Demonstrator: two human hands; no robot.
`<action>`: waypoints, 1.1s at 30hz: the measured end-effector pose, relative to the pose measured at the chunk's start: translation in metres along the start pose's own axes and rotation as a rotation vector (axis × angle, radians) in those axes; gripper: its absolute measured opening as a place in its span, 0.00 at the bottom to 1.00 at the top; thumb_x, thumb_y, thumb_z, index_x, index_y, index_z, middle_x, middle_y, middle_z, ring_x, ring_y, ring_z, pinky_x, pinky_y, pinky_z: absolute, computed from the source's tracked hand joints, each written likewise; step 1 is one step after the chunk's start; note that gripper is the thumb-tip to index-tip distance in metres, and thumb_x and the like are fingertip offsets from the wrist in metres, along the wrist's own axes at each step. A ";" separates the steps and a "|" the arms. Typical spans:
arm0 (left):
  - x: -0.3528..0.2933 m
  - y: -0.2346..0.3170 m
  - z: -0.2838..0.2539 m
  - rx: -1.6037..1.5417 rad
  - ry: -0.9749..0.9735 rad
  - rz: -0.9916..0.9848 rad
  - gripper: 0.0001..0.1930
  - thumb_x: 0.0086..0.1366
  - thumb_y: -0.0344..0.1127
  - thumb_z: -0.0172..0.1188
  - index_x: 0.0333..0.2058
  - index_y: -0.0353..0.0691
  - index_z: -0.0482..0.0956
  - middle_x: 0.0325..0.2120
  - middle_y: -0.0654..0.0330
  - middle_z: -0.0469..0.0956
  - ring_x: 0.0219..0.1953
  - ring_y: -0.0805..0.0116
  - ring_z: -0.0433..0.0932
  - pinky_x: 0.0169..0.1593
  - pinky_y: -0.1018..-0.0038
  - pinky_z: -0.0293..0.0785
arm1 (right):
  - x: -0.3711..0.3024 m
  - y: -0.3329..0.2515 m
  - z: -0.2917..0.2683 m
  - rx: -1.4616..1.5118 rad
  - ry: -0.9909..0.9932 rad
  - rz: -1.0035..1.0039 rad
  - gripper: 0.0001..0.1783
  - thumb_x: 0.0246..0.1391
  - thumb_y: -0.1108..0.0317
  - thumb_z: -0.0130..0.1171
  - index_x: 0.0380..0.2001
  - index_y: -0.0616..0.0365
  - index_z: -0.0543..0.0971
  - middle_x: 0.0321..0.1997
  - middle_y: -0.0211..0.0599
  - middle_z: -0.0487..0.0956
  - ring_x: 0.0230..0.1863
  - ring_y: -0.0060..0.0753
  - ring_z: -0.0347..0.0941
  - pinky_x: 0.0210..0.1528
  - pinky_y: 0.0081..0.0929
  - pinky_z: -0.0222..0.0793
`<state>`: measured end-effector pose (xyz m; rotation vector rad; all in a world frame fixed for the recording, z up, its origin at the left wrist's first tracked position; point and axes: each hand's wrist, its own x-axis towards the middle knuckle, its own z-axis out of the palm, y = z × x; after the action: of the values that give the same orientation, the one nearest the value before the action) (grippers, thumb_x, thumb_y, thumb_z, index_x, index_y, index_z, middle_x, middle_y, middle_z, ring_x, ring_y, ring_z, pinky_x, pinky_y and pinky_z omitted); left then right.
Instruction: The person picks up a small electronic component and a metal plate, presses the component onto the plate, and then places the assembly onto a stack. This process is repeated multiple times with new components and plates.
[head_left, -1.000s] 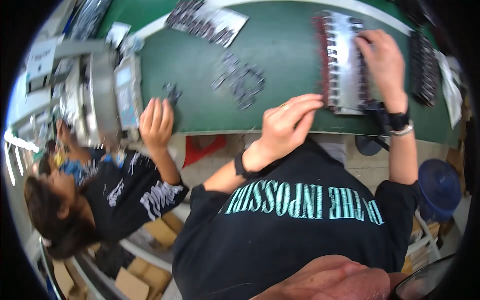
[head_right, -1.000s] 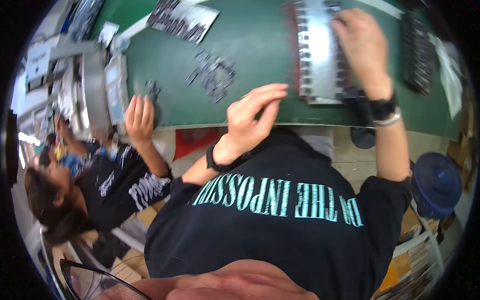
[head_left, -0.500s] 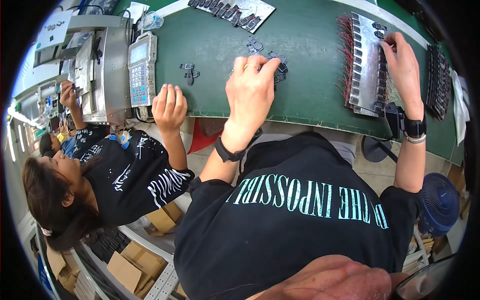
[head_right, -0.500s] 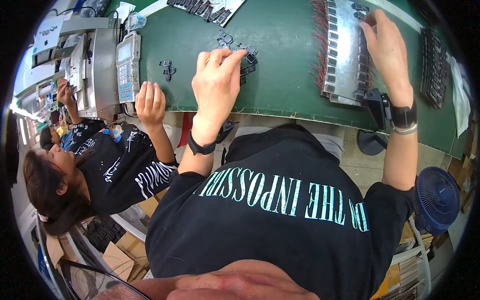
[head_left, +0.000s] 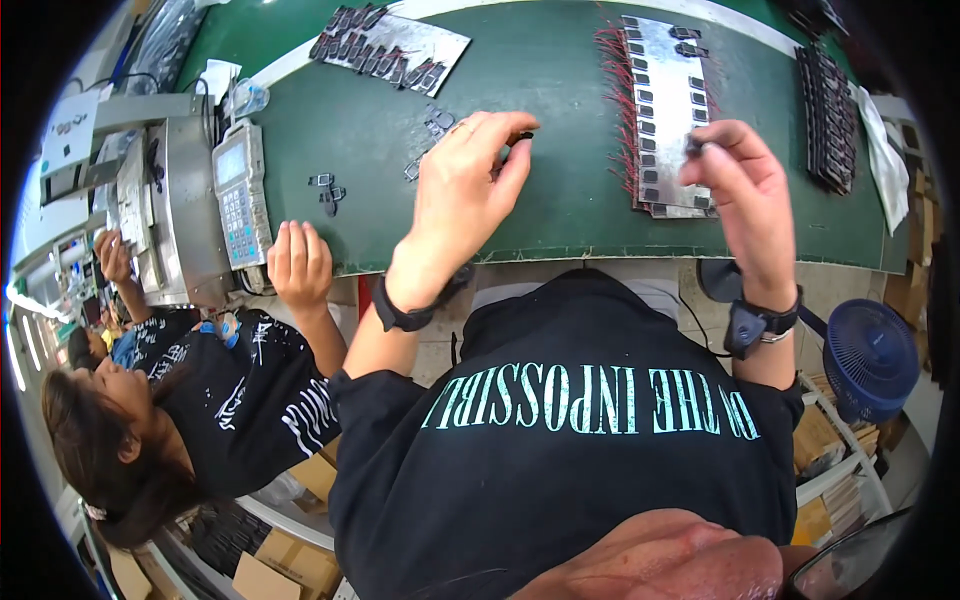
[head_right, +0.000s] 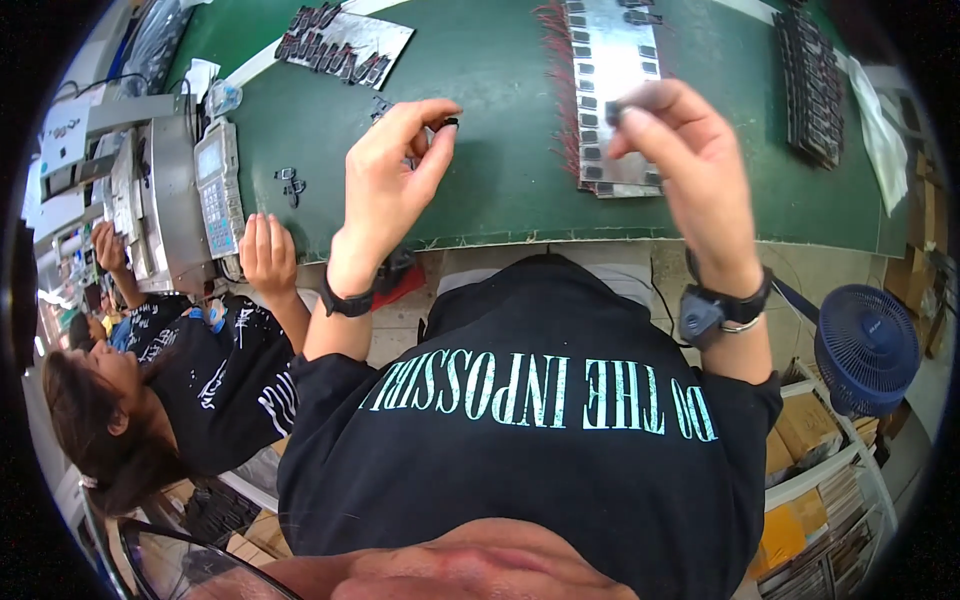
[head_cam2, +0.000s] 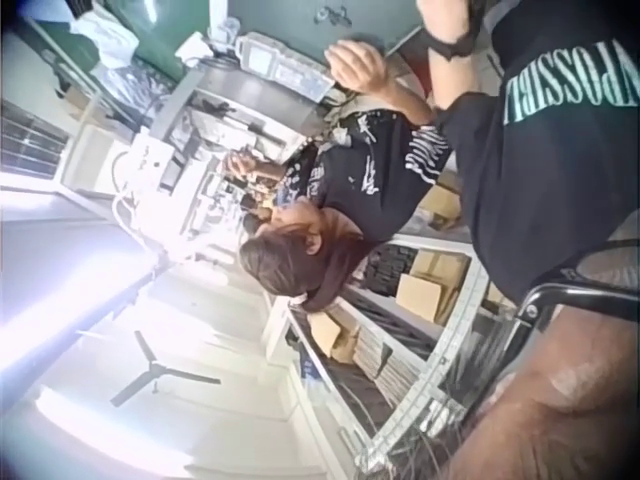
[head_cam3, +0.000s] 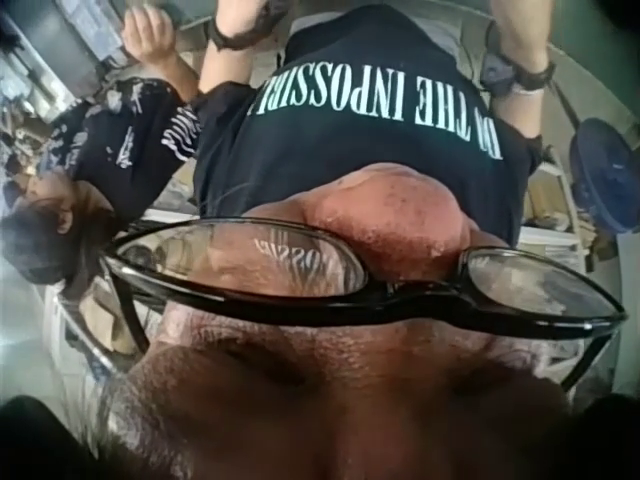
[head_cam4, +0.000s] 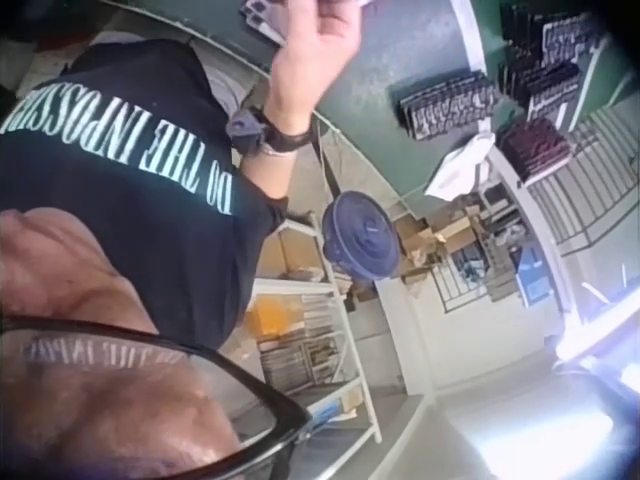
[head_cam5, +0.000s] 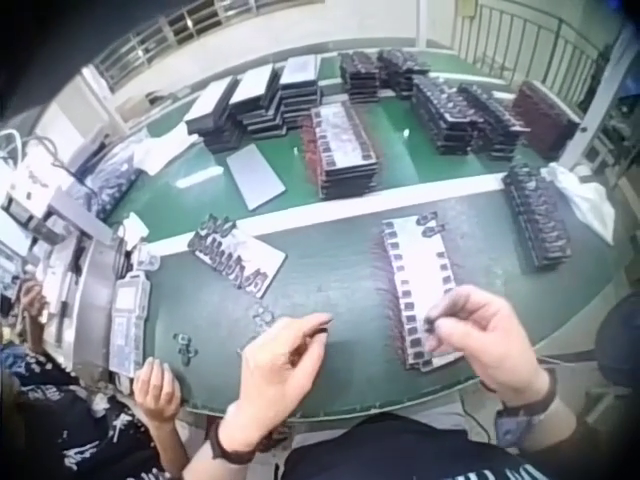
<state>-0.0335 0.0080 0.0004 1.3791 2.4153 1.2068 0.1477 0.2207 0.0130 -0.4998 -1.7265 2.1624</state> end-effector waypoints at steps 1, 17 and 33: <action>0.002 0.003 0.007 -0.007 -0.008 0.011 0.09 0.58 0.22 0.61 0.36 0.40 0.83 0.30 0.59 0.79 0.29 0.67 0.78 0.32 0.74 0.77 | -0.004 0.003 0.006 0.045 -0.019 0.058 0.12 0.61 0.74 0.57 0.47 0.64 0.76 0.43 0.33 0.79 0.41 0.21 0.77 0.49 0.21 0.71; -0.016 0.033 0.065 -1.147 0.082 -0.457 0.11 0.71 0.28 0.54 0.47 0.27 0.75 0.35 0.53 0.82 0.39 0.68 0.84 0.42 0.76 0.83 | -0.001 0.037 0.054 -0.106 0.129 -0.023 0.07 0.60 0.76 0.59 0.42 0.63 0.79 0.37 0.26 0.80 0.37 0.14 0.75 0.41 0.14 0.71; -0.027 0.020 0.078 -1.192 0.097 -0.527 0.09 0.72 0.28 0.52 0.45 0.27 0.74 0.35 0.52 0.82 0.39 0.68 0.84 0.43 0.75 0.83 | 0.000 0.050 0.050 -0.309 0.088 0.023 0.06 0.60 0.72 0.61 0.39 0.60 0.78 0.32 0.22 0.78 0.32 0.10 0.71 0.34 0.12 0.66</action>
<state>0.0309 0.0377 -0.0464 0.3023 1.3556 1.9718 0.1223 0.1672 -0.0254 -0.6839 -2.0234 1.8634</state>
